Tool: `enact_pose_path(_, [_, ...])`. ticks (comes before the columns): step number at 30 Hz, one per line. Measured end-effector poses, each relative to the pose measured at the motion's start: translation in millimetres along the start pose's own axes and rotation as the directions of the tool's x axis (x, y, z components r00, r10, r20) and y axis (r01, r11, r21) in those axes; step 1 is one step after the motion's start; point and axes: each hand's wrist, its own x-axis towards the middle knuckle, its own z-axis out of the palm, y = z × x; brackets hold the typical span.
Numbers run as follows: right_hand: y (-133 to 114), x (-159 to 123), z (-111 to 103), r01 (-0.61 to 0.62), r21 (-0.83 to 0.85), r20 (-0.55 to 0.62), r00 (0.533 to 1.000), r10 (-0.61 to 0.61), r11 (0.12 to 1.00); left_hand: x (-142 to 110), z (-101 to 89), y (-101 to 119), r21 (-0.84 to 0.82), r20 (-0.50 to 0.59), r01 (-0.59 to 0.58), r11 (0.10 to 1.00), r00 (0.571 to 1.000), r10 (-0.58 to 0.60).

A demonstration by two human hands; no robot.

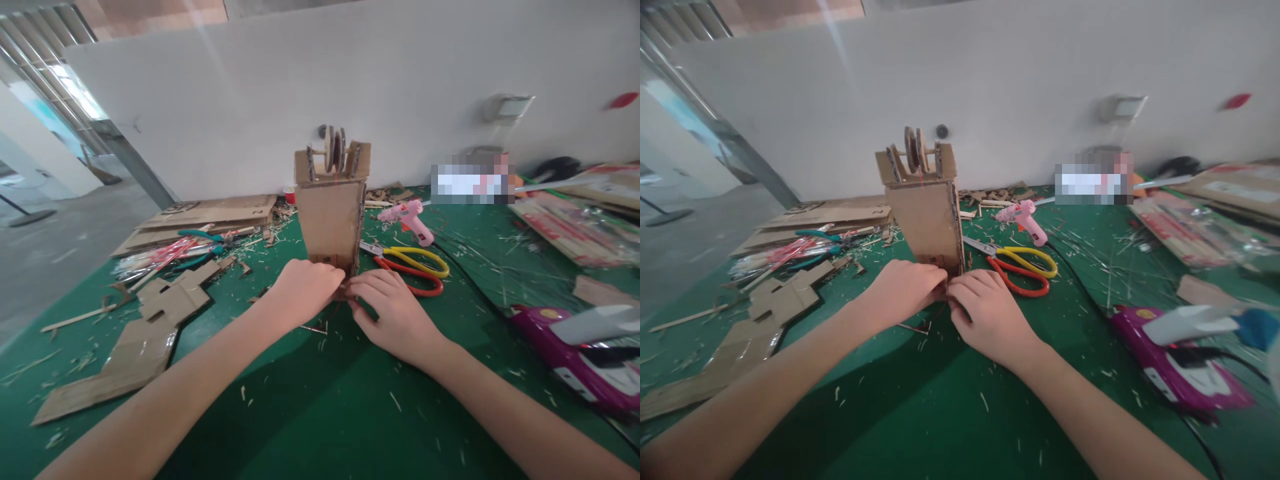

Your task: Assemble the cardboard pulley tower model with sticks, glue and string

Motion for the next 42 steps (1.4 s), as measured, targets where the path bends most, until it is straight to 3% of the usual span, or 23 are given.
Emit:
enact_pose_path(7, [5.3, 2.3, 8.9, -0.070, -0.161, -0.007, 0.998, 0.070, 0.984, -2.8, 13.9, 1.3, 0.100, -0.086, -0.050, 0.994, 0.995, 0.059])
enact_pose_path(17, [-1.6, 14.8, 17.6, -0.131, -0.304, 0.067, 0.985, 0.158, 0.944, -3.0, 15.2, 0.6, 0.138, -0.084, -0.086, 0.987, 0.992, 0.098])
enact_pose_path(31, [3.7, 17.0, 32.4, -0.172, -0.210, -0.015, 0.985, 0.172, 0.962, -5.4, 18.8, -0.2, 0.226, -0.104, -0.111, 0.968, 0.985, 0.137])
enact_pose_path(42, [-0.9, 18.0, 30.7, -0.182, -0.241, 0.010, 0.982, 0.190, 0.953, -4.6, 18.7, -1.4, 0.154, -0.088, -0.070, 0.986, 0.993, 0.084])
